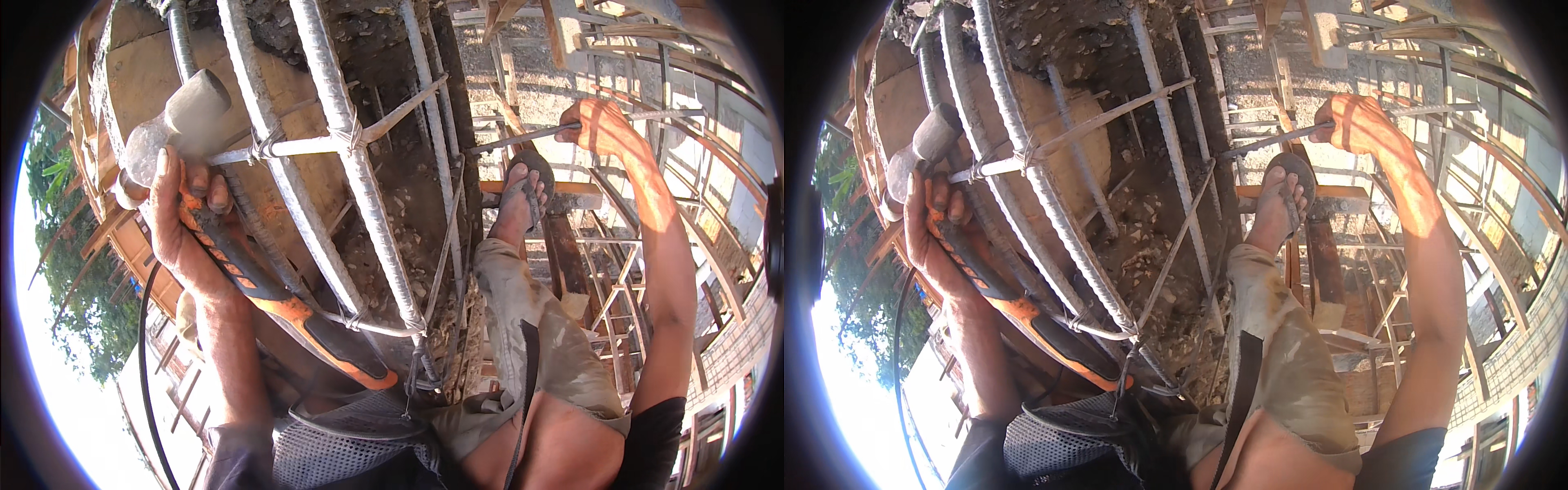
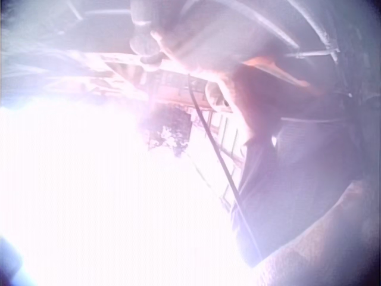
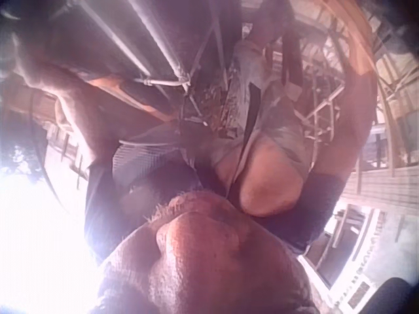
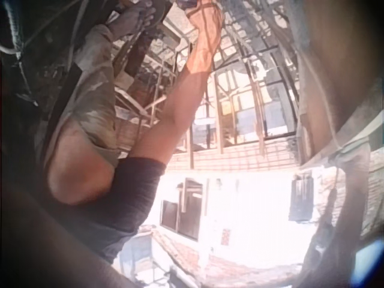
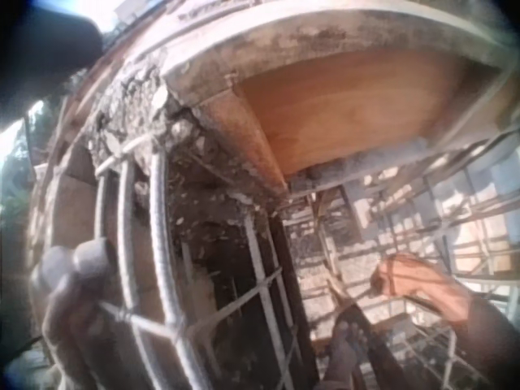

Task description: The person uses a hammer and a metal rod to secure or adjust rebar within a concrete form on a construction site.

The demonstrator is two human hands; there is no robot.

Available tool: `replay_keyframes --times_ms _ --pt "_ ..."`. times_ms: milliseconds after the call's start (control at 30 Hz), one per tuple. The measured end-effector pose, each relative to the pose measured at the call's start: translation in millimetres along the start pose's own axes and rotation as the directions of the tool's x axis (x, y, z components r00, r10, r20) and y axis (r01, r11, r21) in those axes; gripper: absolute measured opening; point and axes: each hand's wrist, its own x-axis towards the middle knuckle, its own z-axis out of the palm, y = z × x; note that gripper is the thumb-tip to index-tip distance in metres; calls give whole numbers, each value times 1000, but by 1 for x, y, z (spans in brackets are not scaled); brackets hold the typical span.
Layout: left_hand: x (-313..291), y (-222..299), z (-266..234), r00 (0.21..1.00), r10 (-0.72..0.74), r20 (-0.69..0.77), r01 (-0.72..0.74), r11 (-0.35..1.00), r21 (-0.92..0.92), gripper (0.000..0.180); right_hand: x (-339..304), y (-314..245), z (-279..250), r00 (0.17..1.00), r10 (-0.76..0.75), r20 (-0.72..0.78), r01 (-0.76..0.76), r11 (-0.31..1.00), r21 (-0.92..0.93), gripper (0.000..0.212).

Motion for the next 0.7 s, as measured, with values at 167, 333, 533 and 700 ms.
replay_keyframes --times_ms 167,333,533,700 --pt "-2 5 -6 1000 10 -15 -9 998 57 12 4 -29 25 998 36 -61 -33 999 40 29" --pt "0 2 -6 998 -26 60 25 999 20 13 1 -9 35 997 66 -26 -61 984 166 32" --pt "-1 5 -12 999 11 41 -12 1000 27 25 -51 2 23 991 89 96 -129 786 604 34" --pt "-5 5 -14 998 0 57 0 1000 4 27 -43 -63 42 968 -85 238 -86 774 627 28"
